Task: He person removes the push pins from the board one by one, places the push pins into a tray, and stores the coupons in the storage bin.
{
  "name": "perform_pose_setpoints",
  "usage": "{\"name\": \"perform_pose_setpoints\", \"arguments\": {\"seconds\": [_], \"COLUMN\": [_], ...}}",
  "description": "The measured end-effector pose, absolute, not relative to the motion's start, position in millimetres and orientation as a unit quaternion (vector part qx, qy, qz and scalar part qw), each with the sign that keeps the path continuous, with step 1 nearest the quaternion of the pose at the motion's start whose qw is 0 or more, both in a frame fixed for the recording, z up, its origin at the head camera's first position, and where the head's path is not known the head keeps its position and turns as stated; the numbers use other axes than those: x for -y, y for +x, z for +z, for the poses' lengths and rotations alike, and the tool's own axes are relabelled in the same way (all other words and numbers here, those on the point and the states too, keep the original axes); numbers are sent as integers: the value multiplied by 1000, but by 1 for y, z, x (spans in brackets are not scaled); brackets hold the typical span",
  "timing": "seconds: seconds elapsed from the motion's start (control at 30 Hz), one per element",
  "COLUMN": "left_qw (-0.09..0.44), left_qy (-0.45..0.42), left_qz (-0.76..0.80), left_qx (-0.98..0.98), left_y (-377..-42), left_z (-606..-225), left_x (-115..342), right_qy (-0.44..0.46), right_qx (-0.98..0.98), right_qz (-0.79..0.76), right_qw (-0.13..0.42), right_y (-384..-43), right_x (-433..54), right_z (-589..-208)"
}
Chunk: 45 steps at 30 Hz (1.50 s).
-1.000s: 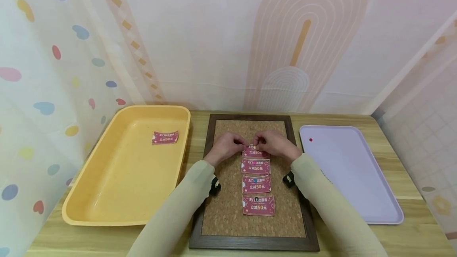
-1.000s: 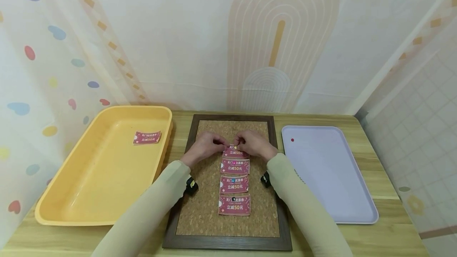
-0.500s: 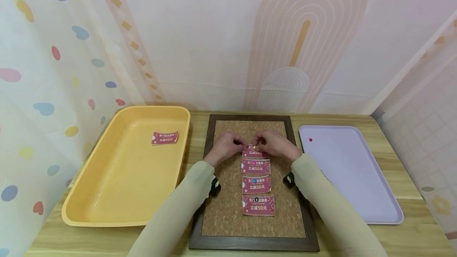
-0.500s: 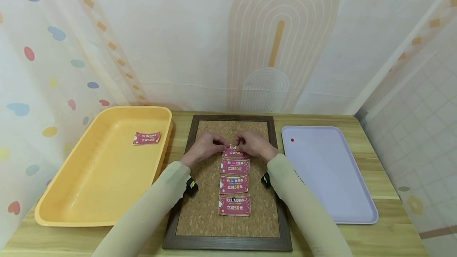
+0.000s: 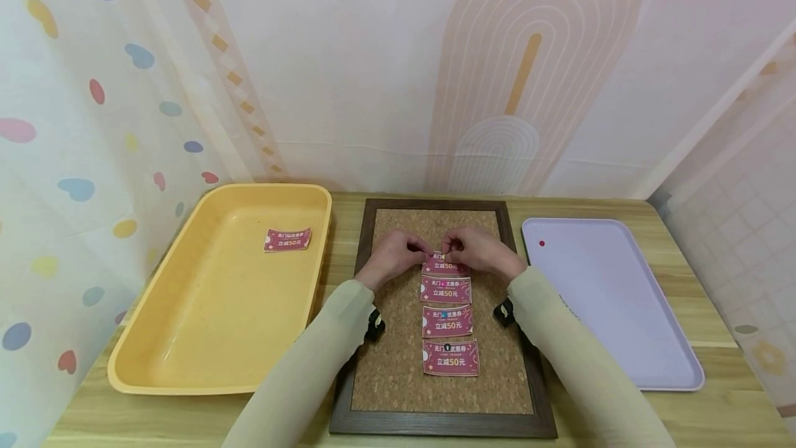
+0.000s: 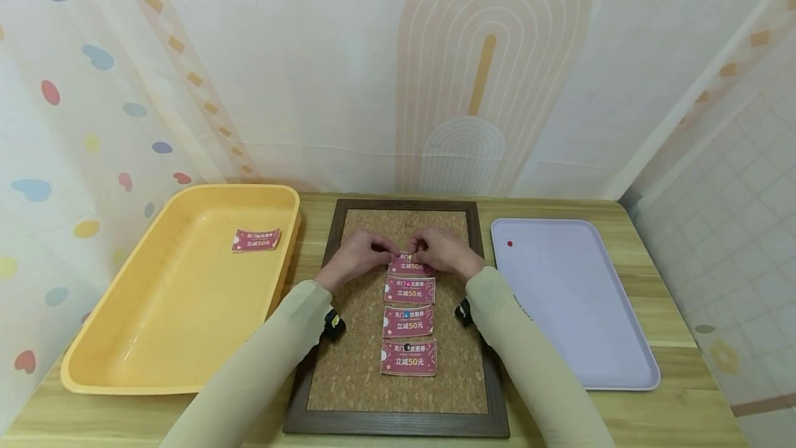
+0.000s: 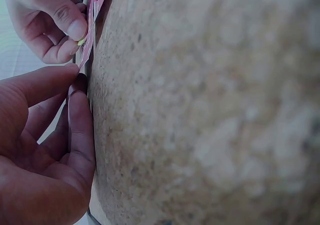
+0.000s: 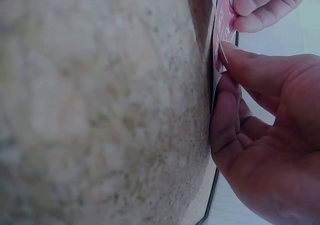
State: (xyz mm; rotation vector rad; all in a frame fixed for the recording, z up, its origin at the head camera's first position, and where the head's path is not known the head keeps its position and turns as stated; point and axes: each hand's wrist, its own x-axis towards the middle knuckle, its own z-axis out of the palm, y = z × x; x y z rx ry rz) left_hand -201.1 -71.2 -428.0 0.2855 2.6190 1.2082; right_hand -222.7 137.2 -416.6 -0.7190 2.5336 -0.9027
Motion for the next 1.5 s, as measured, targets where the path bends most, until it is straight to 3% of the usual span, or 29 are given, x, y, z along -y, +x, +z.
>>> {"name": "perform_pose_setpoints", "arguments": {"seconds": [1.1, 1.5], "left_qw": [133, 136], "left_qy": [100, 85], "left_qz": [406, 370], "left_qx": [-899, -915], "left_y": [-204, -211], "left_z": [-426, -412], "left_x": [67, 67], "right_qy": [-267, -274], "right_qx": [-875, -873], "right_qz": [-349, -384], "right_qw": [201, 124], "right_y": [-226, -221], "right_x": [-152, -158], "right_z": [-414, -404]}}
